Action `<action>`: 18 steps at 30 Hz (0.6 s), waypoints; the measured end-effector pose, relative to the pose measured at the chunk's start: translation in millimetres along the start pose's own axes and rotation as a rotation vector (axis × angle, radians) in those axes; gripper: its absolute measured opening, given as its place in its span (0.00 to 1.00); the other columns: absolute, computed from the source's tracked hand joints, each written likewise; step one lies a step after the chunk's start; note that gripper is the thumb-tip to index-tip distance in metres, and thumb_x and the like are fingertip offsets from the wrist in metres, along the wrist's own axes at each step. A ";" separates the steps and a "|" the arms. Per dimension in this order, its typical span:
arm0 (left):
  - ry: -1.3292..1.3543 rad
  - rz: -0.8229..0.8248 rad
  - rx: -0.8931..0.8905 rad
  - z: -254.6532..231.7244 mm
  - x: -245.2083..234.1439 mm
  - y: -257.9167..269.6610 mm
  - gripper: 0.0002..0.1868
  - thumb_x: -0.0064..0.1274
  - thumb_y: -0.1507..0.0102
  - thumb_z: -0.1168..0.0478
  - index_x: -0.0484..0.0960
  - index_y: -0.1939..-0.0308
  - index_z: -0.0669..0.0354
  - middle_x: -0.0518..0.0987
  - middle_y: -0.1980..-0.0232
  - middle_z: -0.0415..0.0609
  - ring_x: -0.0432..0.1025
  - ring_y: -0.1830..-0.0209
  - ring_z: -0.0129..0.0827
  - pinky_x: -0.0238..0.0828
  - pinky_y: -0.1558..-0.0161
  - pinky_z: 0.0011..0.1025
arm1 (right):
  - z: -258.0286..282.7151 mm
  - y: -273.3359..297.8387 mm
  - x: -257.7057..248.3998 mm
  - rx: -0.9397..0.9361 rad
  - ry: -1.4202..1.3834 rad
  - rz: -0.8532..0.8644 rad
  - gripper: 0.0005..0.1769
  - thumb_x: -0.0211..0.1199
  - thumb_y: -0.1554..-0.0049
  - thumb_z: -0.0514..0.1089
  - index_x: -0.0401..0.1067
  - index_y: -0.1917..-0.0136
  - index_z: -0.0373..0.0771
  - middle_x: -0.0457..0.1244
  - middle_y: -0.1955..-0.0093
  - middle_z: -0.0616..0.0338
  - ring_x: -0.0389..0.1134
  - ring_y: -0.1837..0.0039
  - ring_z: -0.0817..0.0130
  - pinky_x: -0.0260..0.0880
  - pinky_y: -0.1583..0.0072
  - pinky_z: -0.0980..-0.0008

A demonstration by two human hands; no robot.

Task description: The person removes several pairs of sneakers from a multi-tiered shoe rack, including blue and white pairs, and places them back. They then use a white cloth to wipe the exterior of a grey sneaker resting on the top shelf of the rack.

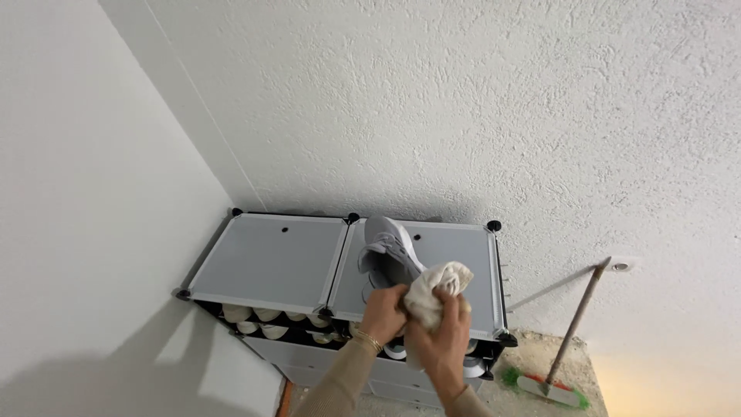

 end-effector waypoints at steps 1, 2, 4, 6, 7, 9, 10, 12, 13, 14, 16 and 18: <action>-0.015 0.018 0.074 0.7 1.5 3.5 0.12 0.51 0.45 0.67 0.85 0.61 0.54 0.86 0.67 0.52 0.79 0.68 0.49 0.66 0.69 0.42 | 0.5 -12.4 -1.4 0.150 0.020 0.076 0.38 0.68 0.58 0.54 0.68 0.34 0.47 0.60 0.39 0.51 0.63 0.44 0.54 0.68 0.46 0.55; -0.030 0.036 0.148 1.6 3.0 7.3 0.09 0.51 0.44 0.67 0.83 0.61 0.56 0.84 0.70 0.55 0.77 0.71 0.55 0.64 0.73 0.44 | 1.2 -23.6 -2.9 0.301 0.040 0.151 0.38 0.68 0.55 0.57 0.66 0.33 0.48 0.61 0.42 0.57 0.63 0.50 0.66 0.70 0.50 0.63; -0.055 0.047 0.203 4.7 4.3 22.5 0.02 0.51 0.43 0.67 0.77 0.67 0.56 0.78 0.74 0.52 0.72 0.75 0.47 0.59 0.74 0.42 | 6.0 -51.7 -10.5 0.270 0.073 0.143 0.35 0.67 0.53 0.60 0.68 0.35 0.47 0.62 0.44 0.55 0.65 0.51 0.66 0.72 0.52 0.63; -0.081 0.051 0.254 7.6 3.9 33.9 0.05 0.50 0.43 0.67 0.71 0.73 0.56 0.72 0.79 0.49 0.67 0.79 0.38 0.55 0.76 0.39 | 10.8 -76.0 -16.0 0.233 0.105 0.141 0.34 0.65 0.51 0.63 0.70 0.36 0.45 0.63 0.46 0.54 0.67 0.51 0.66 0.74 0.53 0.63; -0.150 0.057 0.359 7.8 3.6 39.8 0.09 0.48 0.44 0.71 0.65 0.74 0.55 0.62 0.79 0.47 0.57 0.79 0.36 0.46 0.69 0.35 | 10.1 -82.9 -15.8 0.283 0.079 0.203 0.32 0.67 0.49 0.59 0.70 0.34 0.48 0.64 0.44 0.54 0.69 0.50 0.64 0.75 0.51 0.62; -0.216 0.066 0.463 -1.0 -2.0 53.9 0.13 0.45 0.46 0.75 0.59 0.74 0.54 0.52 0.78 0.46 0.48 0.78 0.34 0.36 0.63 0.31 | 18.4 -89.2 -23.5 0.336 0.055 0.264 0.31 0.68 0.48 0.55 0.70 0.33 0.52 0.65 0.42 0.54 0.70 0.48 0.61 0.76 0.49 0.61; -0.268 0.073 0.499 -11.0 -7.2 62.0 0.14 0.48 0.43 0.75 0.62 0.75 0.55 0.58 0.78 0.49 0.55 0.77 0.39 0.46 0.68 0.35 | 27.2 -88.6 -31.3 0.375 -0.111 0.243 0.31 0.70 0.49 0.50 0.70 0.33 0.49 0.68 0.43 0.53 0.72 0.49 0.60 0.77 0.51 0.62; -0.318 0.080 0.538 -19.3 -12.9 74.0 0.14 0.50 0.41 0.75 0.64 0.75 0.56 0.64 0.78 0.51 0.62 0.77 0.44 0.56 0.73 0.38 | 41.7 -89.8 -44.9 0.411 -0.276 0.217 0.31 0.72 0.49 0.46 0.70 0.33 0.46 0.70 0.44 0.53 0.73 0.50 0.59 0.78 0.53 0.62; -0.342 0.086 0.568 -18.3 -11.9 82.1 0.13 0.47 0.44 0.76 0.63 0.75 0.56 0.61 0.79 0.51 0.60 0.76 0.43 0.58 0.69 0.37 | 44.1 -87.1 -51.1 0.511 -0.508 0.181 0.26 0.68 0.47 0.43 0.68 0.36 0.42 0.68 0.46 0.51 0.71 0.48 0.56 0.77 0.49 0.58; -0.367 0.092 0.599 -16.6 -10.9 90.4 0.13 0.44 0.46 0.78 0.62 0.76 0.56 0.58 0.80 0.50 0.58 0.76 0.42 0.60 0.64 0.37 | 46.6 -84.0 -56.4 0.608 -0.743 0.141 0.21 0.63 0.45 0.40 0.66 0.38 0.39 0.66 0.48 0.49 0.69 0.47 0.52 0.75 0.46 0.54; -0.404 0.072 0.664 -28.9 -26.4 107.6 0.11 0.45 0.49 0.77 0.67 0.73 0.57 0.65 0.76 0.51 0.63 0.71 0.44 0.63 0.60 0.39 | 36.8 -81.3 -68.1 0.663 -0.854 0.127 0.18 0.62 0.47 0.41 0.69 0.42 0.37 0.67 0.51 0.49 0.70 0.51 0.52 0.75 0.49 0.55; -0.446 0.039 0.746 -32.4 -39.4 114.5 0.11 0.46 0.51 0.77 0.73 0.69 0.59 0.73 0.71 0.51 0.68 0.66 0.45 0.67 0.56 0.42 | 31.4 -80.2 -87.7 0.698 -0.974 0.105 0.17 0.61 0.49 0.42 0.71 0.46 0.36 0.69 0.54 0.50 0.72 0.54 0.52 0.75 0.51 0.56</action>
Point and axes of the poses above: each hand's wrist, its own y-axis away from the middle knuckle, its own x-axis out of the palm, z = x × y, the point moved 3 cm from there along -y, towards the middle knuckle
